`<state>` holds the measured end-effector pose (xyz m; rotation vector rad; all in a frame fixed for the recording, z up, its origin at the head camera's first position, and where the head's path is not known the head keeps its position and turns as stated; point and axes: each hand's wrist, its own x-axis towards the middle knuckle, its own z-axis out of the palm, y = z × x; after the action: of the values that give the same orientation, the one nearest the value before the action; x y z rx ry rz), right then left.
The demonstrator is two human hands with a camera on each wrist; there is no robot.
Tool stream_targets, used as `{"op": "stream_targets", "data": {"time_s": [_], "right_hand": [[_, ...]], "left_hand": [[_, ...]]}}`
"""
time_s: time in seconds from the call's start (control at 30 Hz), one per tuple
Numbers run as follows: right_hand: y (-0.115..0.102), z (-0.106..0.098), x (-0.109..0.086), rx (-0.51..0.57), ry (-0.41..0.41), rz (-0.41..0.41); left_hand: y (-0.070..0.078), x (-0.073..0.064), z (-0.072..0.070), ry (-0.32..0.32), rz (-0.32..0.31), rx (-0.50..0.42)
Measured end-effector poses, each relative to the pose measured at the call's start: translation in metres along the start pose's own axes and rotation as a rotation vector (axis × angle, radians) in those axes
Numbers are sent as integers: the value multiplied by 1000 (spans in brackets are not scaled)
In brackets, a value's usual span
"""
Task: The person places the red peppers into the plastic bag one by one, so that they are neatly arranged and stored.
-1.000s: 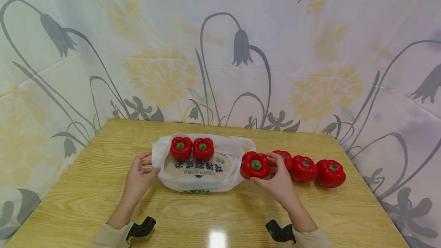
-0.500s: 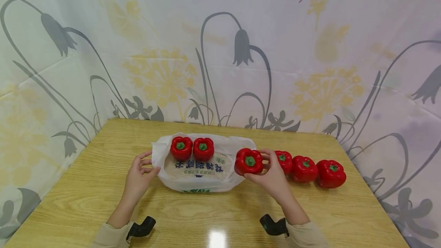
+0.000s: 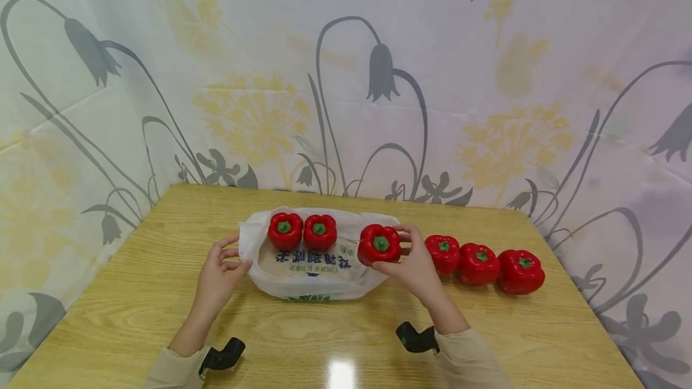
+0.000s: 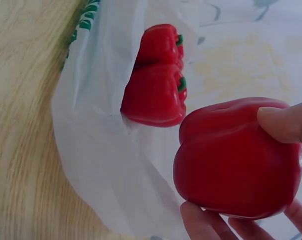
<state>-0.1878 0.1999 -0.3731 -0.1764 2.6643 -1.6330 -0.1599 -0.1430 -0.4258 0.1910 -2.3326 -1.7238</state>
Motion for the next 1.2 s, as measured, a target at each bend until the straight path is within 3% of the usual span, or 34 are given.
{"op": "stream_targets", "data": {"time_s": [0.67,1.2], "right_hand": [[-10,23,44,27,-52,41],[-10,29,86,99,-173,110]], "left_hand": [[-1,1,-1,11,-2,5],[1,2,0,20,-1,-8]]}}
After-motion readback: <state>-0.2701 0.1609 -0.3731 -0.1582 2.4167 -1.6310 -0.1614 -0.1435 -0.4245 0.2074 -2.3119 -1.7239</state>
